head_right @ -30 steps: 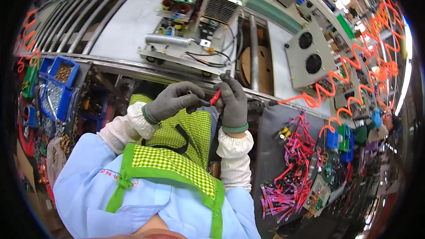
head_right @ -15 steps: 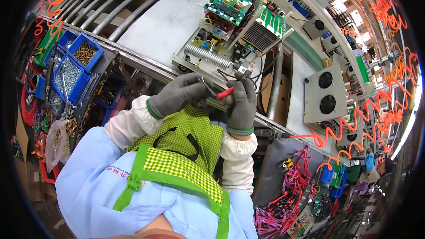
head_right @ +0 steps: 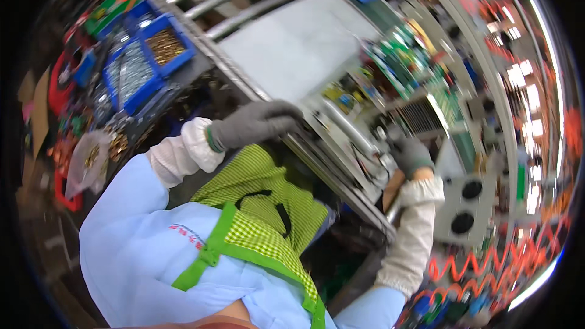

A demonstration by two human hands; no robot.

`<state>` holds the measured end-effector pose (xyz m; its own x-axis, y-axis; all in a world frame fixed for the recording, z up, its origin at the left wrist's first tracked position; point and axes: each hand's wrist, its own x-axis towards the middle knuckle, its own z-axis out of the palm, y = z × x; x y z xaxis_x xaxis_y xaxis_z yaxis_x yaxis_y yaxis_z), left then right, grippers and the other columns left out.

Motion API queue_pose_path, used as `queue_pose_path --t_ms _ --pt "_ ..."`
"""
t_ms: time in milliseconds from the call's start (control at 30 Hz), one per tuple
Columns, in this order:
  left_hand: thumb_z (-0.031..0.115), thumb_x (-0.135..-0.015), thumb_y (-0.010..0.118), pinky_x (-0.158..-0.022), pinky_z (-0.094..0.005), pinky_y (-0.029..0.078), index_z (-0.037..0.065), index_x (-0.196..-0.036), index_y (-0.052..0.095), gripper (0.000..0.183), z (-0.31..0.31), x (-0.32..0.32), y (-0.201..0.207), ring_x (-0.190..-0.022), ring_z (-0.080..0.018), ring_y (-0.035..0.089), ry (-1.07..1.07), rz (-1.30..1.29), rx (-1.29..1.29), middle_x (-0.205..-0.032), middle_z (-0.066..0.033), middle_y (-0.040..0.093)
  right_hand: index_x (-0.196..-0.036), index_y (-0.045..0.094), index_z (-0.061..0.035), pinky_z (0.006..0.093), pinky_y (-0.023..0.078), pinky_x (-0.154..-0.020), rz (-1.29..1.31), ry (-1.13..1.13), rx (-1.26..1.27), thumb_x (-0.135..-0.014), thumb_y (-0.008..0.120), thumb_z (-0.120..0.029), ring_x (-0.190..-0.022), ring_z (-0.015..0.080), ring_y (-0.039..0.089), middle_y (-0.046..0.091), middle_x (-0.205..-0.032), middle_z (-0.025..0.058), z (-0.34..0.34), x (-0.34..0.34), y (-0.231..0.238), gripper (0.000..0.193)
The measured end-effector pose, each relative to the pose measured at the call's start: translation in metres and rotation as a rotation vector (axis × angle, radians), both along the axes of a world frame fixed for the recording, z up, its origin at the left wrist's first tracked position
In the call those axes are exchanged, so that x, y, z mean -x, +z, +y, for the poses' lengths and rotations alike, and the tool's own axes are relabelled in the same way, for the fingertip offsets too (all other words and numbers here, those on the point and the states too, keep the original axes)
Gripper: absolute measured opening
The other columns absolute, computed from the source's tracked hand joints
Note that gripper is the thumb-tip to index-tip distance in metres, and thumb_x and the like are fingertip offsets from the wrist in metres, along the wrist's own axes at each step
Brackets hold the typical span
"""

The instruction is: The person assembles electronic components on a circuit board using a soldering iron and pliers. They solder wires to the board, cut excess wire, and secure parts with a wrench. The person works at a station with various tools and parts organized in bins.

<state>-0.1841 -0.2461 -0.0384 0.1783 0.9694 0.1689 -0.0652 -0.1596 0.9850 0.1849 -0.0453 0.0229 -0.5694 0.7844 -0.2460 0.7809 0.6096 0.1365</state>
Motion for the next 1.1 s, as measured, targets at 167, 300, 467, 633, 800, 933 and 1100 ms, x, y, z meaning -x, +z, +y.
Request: queue_pose_path --t_ms 167,300,467,633,800,933,1100 --pt "0.028 -0.093 0.058 -0.085 -0.0352 0.049 0.002 -0.116 0.059 0.035 -0.062 0.076 0.024 -0.098 -0.0242 0.064 0.02 0.406 -0.092 -0.108 -0.0146 0.065 -0.112 0.067 -0.0057 0.0413 0.04 -0.102 -0.013 0.074 0.307 -0.08 0.065 -0.027 -0.11 0.0362 0.057 0.063 -0.114 0.0194 0.056 -0.042 -0.071 0.038" --pt "0.026 -0.092 0.059 -0.083 -0.0352 0.05 0.0 -0.116 0.059 0.035 -0.122 0.155 0.086 -0.095 -0.0222 0.063 0.301 0.565 -0.15 -0.103 -0.0125 0.066 -0.111 0.065 -0.0035 0.0408 0.045 -0.094 0.123 -0.099 0.366 -0.079 0.064 -0.024 -0.105 0.0362 0.059 0.065 -0.107 0.0202 0.049 -0.025 -0.089 0.037" --pt "0.028 -0.091 0.059 -0.081 -0.034 0.051 0.004 -0.115 0.061 0.033 -0.164 0.272 0.106 -0.089 -0.0218 0.064 0.971 0.775 -0.063 -0.097 -0.0125 0.066 -0.113 0.062 -0.0027 0.0401 0.046 -0.09 0.151 -0.165 0.254 -0.079 0.066 -0.023 -0.103 0.0347 0.06 0.065 -0.106 0.0202 0.015 -0.008 -0.089 0.04" --pt "0.03 -0.087 0.059 -0.082 -0.0409 0.05 0.01 -0.108 0.065 0.03 -0.17 0.317 0.045 -0.091 -0.0305 0.065 0.785 1.298 0.186 -0.097 -0.0157 0.067 -0.114 0.059 -0.001 0.038 0.047 -0.086 0.365 0.106 0.072 -0.079 0.067 -0.017 -0.1 0.0317 0.061 0.063 -0.109 0.0184 0.012 -0.025 -0.068 0.039" --pt "0.022 -0.081 0.061 -0.084 -0.0444 0.049 0.011 -0.107 0.065 0.029 -0.175 0.327 0.024 -0.094 -0.0346 0.062 0.725 1.526 0.501 -0.1 -0.0145 0.066 -0.113 0.06 0.0007 0.0313 0.047 -0.084 0.539 0.029 -0.082 -0.084 0.065 -0.006 -0.094 0.019 0.058 0.062 -0.106 0.0096 0.02 -0.056 0.046 0.03" --pt "0.02 -0.079 0.061 -0.085 -0.0452 0.049 0.01 -0.104 0.066 0.027 -0.181 0.335 0.002 -0.095 -0.0336 0.062 0.728 1.56 0.454 -0.1 -0.0143 0.065 -0.119 0.055 0.0015 0.0233 0.041 -0.068 0.64 0.142 -0.072 -0.091 0.058 -0.007 -0.078 0.0105 0.05 0.058 -0.106 0.0081 -0.002 0.009 0.131 0.029" --pt "0.024 -0.079 0.063 -0.085 -0.0469 0.049 0.009 -0.107 0.065 0.031 -0.162 0.319 0.007 -0.094 -0.0359 0.062 0.495 1.66 0.635 -0.097 -0.0167 0.064 -0.112 0.058 0.0012 0.0278 0.047 -0.066 0.5 0.349 0.024 -0.083 0.062 -0.002 -0.074 0.0165 0.058 0.059 -0.106 0.0117 -0.09 0.177 0.161 0.029"
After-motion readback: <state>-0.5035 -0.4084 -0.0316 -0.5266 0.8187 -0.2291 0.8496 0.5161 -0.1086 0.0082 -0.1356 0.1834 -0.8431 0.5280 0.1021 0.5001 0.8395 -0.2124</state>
